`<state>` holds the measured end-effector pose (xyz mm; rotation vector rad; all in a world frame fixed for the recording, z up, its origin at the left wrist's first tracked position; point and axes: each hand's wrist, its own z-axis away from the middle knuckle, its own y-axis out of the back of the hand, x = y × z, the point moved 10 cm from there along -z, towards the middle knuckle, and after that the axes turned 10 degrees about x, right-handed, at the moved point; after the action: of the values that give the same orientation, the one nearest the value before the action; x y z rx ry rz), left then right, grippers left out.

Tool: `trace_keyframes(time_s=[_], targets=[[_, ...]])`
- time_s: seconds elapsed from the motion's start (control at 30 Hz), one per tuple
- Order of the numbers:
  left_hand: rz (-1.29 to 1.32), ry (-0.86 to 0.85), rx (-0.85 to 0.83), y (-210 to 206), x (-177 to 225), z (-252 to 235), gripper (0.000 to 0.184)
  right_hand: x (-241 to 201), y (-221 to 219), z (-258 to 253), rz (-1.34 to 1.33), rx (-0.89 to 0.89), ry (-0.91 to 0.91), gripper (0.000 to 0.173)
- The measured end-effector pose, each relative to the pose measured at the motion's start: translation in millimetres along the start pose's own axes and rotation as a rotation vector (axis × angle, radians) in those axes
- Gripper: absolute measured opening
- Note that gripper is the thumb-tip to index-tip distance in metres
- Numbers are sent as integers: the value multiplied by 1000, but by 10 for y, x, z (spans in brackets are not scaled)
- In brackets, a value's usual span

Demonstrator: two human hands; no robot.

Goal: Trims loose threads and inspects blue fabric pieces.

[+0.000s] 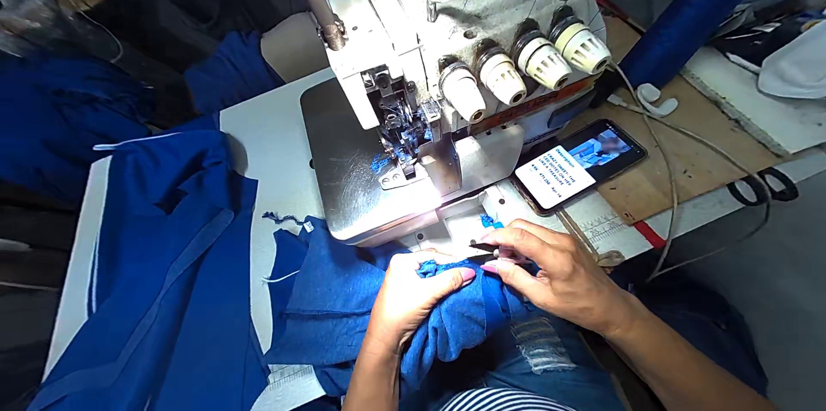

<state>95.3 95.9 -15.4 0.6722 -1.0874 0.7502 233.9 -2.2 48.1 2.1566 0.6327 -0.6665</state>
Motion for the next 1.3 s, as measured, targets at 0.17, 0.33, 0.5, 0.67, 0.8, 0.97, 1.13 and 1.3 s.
trace_keyframes(time_s=[0.17,0.33,0.5,0.67,0.8,0.97,1.13,1.3], targets=[[-7,-7,2,-2,0,2,7,-85,45,-29,48,11,93,14],[11,-9,-8,-8,-5,-4,7,-77,23,-34,48,5,105,16],[-2,-19,-9,-11,2,-4,5,-61,12,-35,5,0,104,15],[10,-17,-15,-12,-3,-8,5,-30,-3,-34,-10,-7,90,16],[13,-7,-20,-16,-10,-2,6,-8,3,-29,-23,-15,74,15],[10,-27,-31,-24,5,0,6,2,-3,-28,-31,-17,65,15],[25,-43,-38,-29,17,-3,6,39,-32,-22,-72,-22,43,15],[16,-40,-43,-31,12,-6,4,63,-61,-12,-123,-28,36,16]])
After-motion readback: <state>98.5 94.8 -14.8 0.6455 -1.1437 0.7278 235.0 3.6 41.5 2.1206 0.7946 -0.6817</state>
